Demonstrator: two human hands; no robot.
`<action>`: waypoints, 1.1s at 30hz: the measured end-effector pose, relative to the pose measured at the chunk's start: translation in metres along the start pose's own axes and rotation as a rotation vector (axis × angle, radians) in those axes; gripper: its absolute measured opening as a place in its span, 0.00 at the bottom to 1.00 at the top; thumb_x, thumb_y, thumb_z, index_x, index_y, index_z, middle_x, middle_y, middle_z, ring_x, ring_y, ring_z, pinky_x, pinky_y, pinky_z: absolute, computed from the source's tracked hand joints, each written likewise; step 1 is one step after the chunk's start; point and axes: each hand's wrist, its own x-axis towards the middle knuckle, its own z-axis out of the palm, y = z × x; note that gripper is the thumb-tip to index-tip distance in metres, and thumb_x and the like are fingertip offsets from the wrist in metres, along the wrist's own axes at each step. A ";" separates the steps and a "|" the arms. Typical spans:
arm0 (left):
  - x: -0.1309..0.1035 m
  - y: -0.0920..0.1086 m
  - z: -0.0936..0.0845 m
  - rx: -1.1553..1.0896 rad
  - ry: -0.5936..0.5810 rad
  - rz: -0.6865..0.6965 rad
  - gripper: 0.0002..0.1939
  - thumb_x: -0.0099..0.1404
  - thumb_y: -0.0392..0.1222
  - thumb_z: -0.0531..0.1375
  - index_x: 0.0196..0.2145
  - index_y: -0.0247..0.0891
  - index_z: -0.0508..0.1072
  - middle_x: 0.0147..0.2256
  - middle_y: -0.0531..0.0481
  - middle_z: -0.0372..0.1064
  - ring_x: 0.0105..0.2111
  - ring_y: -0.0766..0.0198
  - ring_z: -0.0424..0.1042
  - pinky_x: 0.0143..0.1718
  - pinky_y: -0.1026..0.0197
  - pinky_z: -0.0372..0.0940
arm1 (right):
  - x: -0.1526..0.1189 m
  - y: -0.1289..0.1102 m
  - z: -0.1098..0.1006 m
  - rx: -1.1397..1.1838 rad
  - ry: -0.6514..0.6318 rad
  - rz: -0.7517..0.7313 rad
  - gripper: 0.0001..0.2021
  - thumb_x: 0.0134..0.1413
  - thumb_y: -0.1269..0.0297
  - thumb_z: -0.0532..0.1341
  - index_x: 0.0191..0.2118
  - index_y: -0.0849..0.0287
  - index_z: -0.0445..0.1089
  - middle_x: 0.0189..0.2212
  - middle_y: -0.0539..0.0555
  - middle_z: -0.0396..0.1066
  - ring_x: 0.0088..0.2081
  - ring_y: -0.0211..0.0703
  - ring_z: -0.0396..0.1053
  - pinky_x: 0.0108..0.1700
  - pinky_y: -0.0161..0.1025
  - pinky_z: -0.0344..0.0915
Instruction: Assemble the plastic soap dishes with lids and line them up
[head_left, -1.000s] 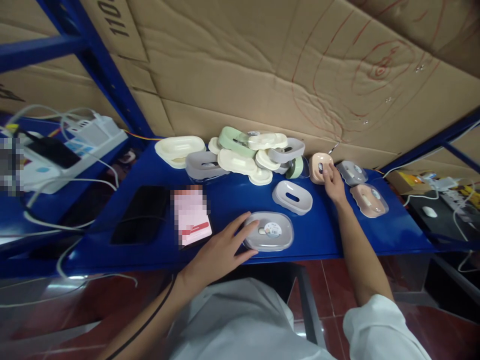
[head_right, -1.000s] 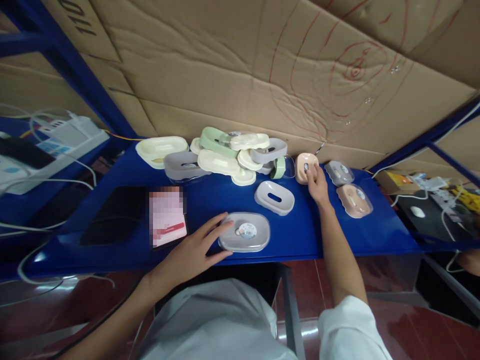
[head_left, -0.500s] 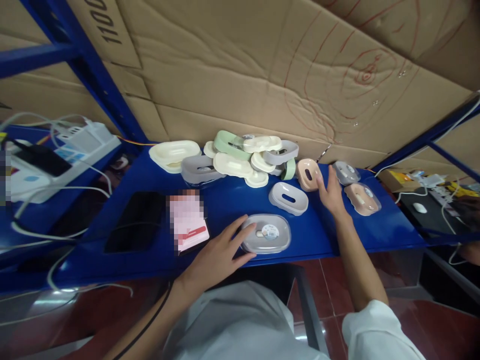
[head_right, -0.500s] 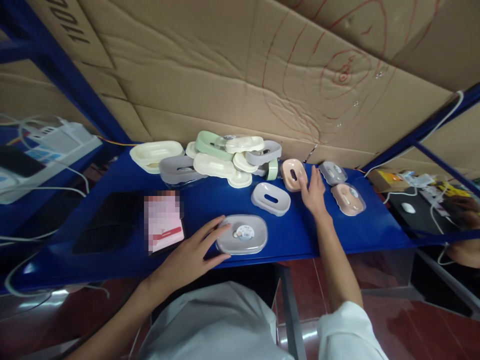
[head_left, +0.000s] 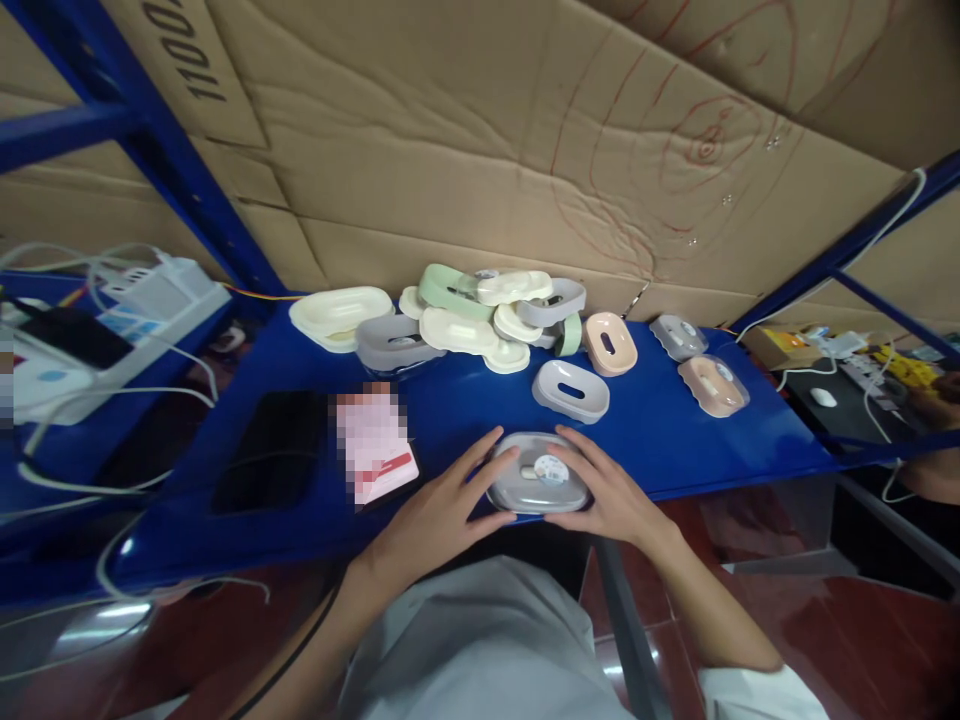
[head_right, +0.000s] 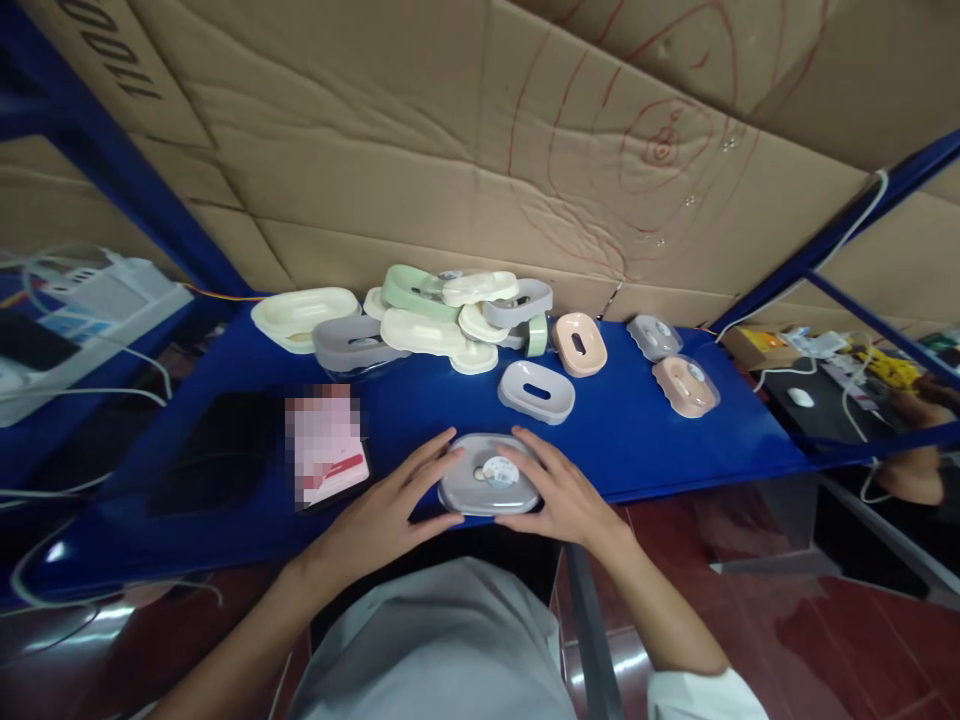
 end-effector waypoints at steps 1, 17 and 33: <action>0.000 0.001 -0.001 -0.007 0.003 -0.005 0.41 0.74 0.49 0.65 0.76 0.54 0.50 0.77 0.44 0.49 0.73 0.50 0.60 0.69 0.47 0.65 | -0.011 0.008 -0.003 -0.005 0.073 0.025 0.42 0.62 0.45 0.70 0.76 0.46 0.54 0.75 0.63 0.54 0.73 0.62 0.60 0.68 0.59 0.68; -0.002 -0.005 0.011 0.193 0.115 0.092 0.18 0.80 0.44 0.55 0.62 0.40 0.74 0.66 0.40 0.69 0.61 0.51 0.76 0.64 0.48 0.73 | 0.002 0.176 -0.049 -0.456 0.484 0.857 0.46 0.61 0.27 0.56 0.71 0.58 0.61 0.67 0.72 0.65 0.62 0.74 0.70 0.57 0.63 0.72; 0.001 -0.004 0.009 0.179 0.083 0.092 0.17 0.81 0.43 0.55 0.61 0.40 0.75 0.61 0.41 0.73 0.60 0.51 0.76 0.63 0.48 0.74 | 0.032 0.212 -0.052 -0.416 0.418 0.767 0.38 0.64 0.40 0.55 0.68 0.66 0.62 0.66 0.77 0.62 0.63 0.75 0.66 0.61 0.68 0.66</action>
